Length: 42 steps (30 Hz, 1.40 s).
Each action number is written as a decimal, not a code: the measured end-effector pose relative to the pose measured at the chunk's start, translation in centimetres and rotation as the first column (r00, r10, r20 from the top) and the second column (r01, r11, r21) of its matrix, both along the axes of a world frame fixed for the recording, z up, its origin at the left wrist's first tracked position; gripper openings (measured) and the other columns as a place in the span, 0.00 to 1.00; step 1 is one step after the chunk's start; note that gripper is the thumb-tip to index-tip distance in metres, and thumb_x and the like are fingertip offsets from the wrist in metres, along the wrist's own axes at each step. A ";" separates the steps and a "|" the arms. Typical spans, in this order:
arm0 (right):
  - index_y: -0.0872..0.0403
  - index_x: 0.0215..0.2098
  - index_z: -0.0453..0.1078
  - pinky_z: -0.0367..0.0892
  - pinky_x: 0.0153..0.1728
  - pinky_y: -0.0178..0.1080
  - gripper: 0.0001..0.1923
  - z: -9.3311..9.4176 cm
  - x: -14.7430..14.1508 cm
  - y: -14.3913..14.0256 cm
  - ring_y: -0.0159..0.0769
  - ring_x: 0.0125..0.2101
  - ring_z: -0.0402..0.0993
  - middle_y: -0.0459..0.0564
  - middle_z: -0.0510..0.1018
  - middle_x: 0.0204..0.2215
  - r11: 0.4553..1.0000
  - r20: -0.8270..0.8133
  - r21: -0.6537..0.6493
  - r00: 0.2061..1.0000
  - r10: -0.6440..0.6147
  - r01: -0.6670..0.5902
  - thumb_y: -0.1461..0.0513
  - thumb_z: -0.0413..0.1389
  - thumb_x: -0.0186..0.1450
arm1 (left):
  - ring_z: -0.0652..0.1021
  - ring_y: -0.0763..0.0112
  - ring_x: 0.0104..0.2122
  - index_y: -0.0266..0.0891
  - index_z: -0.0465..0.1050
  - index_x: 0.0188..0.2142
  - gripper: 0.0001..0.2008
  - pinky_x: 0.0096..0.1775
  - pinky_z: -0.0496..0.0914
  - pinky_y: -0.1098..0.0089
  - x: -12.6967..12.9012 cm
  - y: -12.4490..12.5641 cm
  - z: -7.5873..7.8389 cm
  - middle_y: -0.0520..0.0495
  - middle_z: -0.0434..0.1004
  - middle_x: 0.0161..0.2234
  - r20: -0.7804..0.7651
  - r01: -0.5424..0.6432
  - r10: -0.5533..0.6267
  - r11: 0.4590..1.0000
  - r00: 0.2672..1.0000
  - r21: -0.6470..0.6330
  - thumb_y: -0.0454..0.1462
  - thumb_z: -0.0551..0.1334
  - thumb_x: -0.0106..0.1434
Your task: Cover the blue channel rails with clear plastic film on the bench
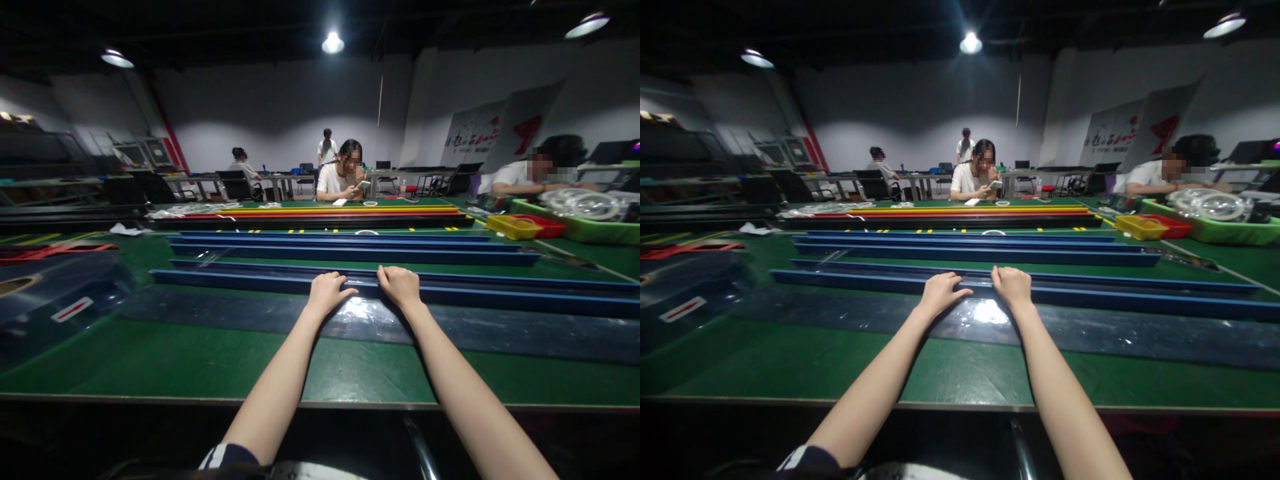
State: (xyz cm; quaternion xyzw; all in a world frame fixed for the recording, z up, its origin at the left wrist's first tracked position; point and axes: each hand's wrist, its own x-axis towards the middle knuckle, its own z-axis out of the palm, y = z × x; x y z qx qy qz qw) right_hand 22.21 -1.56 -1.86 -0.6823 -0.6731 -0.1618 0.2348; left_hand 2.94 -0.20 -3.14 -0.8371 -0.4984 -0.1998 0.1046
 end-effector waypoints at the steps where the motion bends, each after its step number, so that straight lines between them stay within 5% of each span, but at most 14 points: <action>1: 0.55 0.27 0.76 0.54 0.24 0.32 0.25 0.0 -0.1 0.1 0.33 0.28 0.74 0.53 0.79 0.28 1.000 0.008 -0.011 1.000 0.004 -0.004 0.56 0.39 0.65 | 0.74 0.66 0.36 0.42 0.74 0.37 0.25 0.36 0.63 0.71 0.0 0.0 0.0 0.46 0.74 0.34 0.004 0.000 0.000 1.000 1.000 -0.003 0.57 0.51 0.57; 19: 0.55 0.29 0.77 0.60 0.29 0.34 0.26 0.0 -0.4 0.5 0.38 0.29 0.75 0.57 0.79 0.28 0.996 0.009 -0.080 0.999 -0.041 0.042 0.54 0.39 0.65 | 0.73 0.67 0.36 0.41 0.72 0.36 0.24 0.37 0.62 0.70 0.1 -0.2 0.2 0.46 0.73 0.35 -0.039 -0.018 0.017 1.000 0.999 -0.024 0.57 0.51 0.58; 29: 0.55 0.28 0.77 0.61 0.29 0.35 0.25 -0.1 0.0 0.9 0.40 0.29 0.75 0.56 0.79 0.27 0.998 0.007 -0.034 0.998 -0.061 0.061 0.56 0.40 0.64 | 0.72 0.69 0.40 0.43 0.71 0.40 0.22 0.39 0.62 0.72 -0.2 0.1 0.4 0.49 0.73 0.39 0.013 0.082 -0.082 0.997 0.997 -0.013 0.54 0.51 0.60; 42: 0.54 0.28 0.78 0.62 0.30 0.36 0.25 -0.1 3.0 0.8 0.40 0.29 0.75 0.57 0.79 0.26 0.990 -0.002 -0.083 0.993 -0.115 0.115 0.56 0.40 0.63 | 0.71 0.69 0.40 0.41 0.71 0.36 0.19 0.44 0.56 0.66 -0.5 -0.4 1.3 0.51 0.75 0.37 0.075 0.118 -0.120 0.992 0.990 0.034 0.52 0.53 0.61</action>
